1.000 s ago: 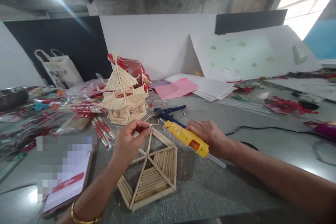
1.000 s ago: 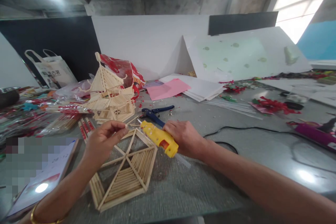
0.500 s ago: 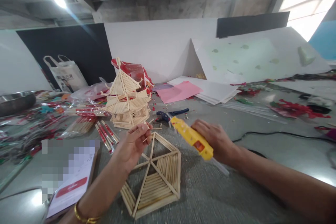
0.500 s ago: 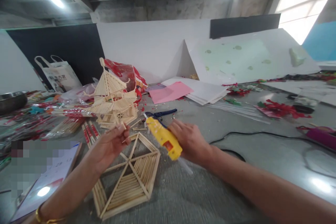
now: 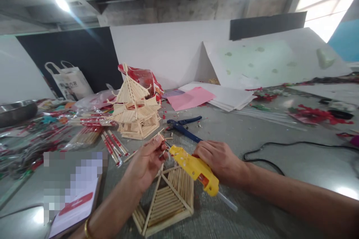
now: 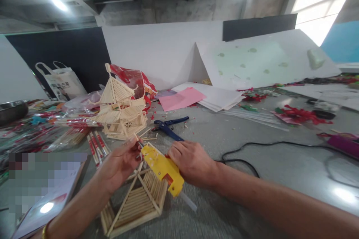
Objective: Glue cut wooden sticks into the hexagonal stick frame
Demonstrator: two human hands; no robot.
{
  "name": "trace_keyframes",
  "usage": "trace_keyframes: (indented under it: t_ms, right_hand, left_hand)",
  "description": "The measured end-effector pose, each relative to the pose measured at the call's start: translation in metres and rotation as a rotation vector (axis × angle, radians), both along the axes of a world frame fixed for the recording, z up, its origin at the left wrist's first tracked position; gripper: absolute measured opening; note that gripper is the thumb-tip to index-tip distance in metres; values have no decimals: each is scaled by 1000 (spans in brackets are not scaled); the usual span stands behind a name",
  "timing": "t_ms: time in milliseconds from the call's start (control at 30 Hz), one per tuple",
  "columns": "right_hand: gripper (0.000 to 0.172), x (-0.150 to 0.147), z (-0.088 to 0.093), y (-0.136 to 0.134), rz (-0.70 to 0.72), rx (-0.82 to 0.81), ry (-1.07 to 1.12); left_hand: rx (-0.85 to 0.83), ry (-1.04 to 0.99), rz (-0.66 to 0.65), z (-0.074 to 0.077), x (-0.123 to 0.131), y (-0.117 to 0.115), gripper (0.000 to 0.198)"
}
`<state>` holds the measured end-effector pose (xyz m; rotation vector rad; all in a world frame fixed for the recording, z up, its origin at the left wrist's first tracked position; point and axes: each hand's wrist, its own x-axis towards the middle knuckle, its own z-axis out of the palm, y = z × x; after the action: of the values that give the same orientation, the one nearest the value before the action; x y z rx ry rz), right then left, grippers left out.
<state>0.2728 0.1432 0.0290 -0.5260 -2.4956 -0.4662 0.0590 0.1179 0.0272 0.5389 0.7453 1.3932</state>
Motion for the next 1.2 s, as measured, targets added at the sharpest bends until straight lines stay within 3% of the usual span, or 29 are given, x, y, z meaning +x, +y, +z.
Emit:
trace_keyframes:
  t_ms: [867, 1200]
  right_hand:
    - [24, -1, 1, -2, -22, -20, -31]
    - [15, 5, 2, 2, -93, -32, -47]
  left_hand:
    - [-47, 36, -1, 6, 3, -3, 15]
    - [25, 103, -31, 6, 1, -4, 12]
